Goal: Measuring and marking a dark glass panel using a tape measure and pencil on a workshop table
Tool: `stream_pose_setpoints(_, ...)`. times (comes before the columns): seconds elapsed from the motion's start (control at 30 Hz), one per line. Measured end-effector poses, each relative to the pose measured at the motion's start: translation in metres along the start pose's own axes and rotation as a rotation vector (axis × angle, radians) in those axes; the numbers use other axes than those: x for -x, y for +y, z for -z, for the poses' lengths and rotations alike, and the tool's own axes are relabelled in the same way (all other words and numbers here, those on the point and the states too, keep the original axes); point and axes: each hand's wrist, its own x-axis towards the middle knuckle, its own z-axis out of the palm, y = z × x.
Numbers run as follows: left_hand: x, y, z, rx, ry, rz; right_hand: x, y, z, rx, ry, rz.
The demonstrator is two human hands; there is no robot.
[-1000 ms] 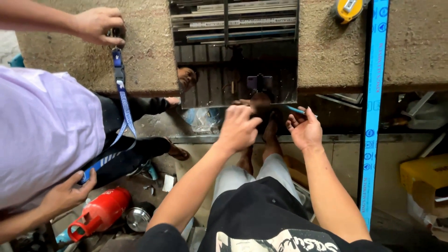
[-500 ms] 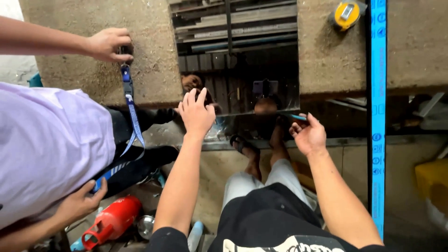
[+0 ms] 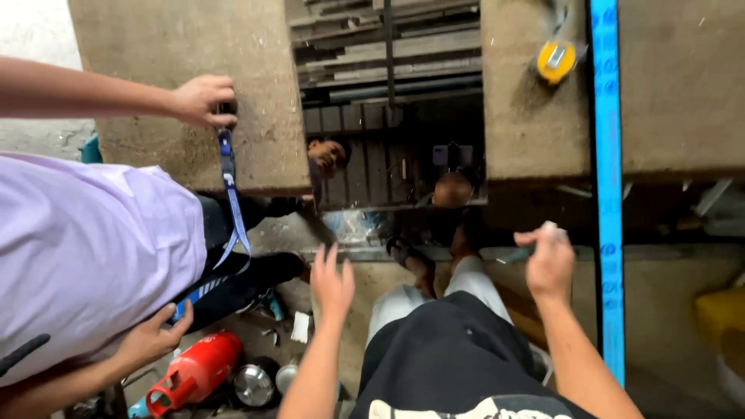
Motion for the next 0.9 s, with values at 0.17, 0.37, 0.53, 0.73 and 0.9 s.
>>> stream_pose_setpoints(0.17,0.128,-0.075,-0.024,0.043,-0.549,0.621,-0.079,-0.099,0.098,-0.213,0.136,0.004)
stream_pose_setpoints(0.37,0.148,-0.048,-0.033,0.31,-0.964,1.399,-0.216,-0.136,0.151,0.312,0.194,0.342)
stream_pose_setpoints(0.53,-0.004,0.115,0.072,1.096,-0.854,1.36,-0.18,-0.147,0.145,-0.024,0.335,0.596)
stream_pose_setpoints(0.73,-0.116,0.15,0.116,0.574,-0.63,-0.109,-0.024,-0.154,0.005,-0.531,0.027,-0.311)
stream_pose_setpoints(0.9,-0.188,0.142,0.021,0.404,-0.396,-0.616,0.023,-0.207,-0.087,-1.509,-0.067,-0.771)
